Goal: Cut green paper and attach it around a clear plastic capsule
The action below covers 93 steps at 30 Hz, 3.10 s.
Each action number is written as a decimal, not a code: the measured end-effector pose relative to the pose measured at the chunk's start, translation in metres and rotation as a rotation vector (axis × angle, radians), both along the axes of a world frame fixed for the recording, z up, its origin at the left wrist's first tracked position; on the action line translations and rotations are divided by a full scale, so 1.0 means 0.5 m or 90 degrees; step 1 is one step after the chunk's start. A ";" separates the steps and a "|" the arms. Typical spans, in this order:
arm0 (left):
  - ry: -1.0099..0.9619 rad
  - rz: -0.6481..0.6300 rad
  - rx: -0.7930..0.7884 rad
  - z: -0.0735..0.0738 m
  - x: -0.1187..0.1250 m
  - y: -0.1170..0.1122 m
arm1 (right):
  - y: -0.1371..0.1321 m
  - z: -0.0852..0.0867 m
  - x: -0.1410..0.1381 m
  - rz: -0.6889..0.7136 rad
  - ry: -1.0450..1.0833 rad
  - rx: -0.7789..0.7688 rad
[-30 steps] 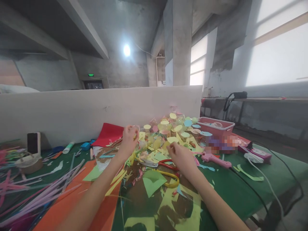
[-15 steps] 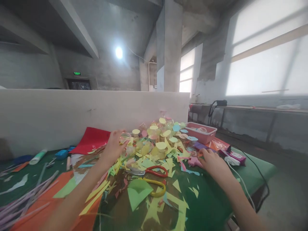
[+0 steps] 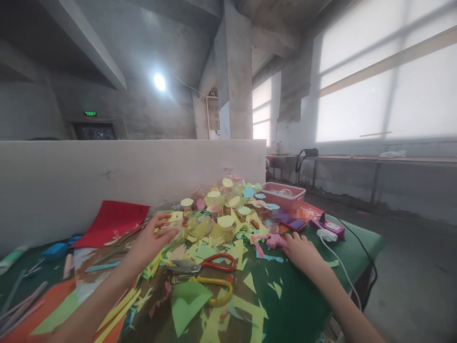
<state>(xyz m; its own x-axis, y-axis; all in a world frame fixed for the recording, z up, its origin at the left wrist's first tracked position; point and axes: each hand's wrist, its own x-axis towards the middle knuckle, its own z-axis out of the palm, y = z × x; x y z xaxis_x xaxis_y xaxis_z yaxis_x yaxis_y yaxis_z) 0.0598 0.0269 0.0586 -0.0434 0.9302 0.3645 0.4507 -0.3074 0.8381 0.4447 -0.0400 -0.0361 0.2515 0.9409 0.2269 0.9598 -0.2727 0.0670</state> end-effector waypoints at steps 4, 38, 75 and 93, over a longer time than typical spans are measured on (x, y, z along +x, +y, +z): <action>-0.016 -0.028 0.013 -0.034 0.018 0.000 | 0.004 -0.026 -0.002 0.029 -0.002 0.045; -0.049 -0.068 -0.044 -0.158 -0.022 -0.112 | 0.043 0.064 -0.277 0.370 0.891 -0.051; 0.038 -0.152 -0.024 -0.164 -0.015 -0.137 | 0.040 -0.011 -0.314 0.434 0.905 -0.059; 0.031 -0.154 -0.005 -0.170 -0.016 -0.132 | 0.039 -0.007 -0.312 0.428 0.873 -0.065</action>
<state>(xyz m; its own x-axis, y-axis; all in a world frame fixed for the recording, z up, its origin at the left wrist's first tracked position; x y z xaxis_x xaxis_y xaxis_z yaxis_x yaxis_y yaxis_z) 0.0520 -0.0391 -0.0262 0.1984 0.9141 0.3537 0.4050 -0.4051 0.8197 0.2885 -0.0205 -0.0397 -0.2588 0.9594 0.1118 0.2364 0.1751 -0.9557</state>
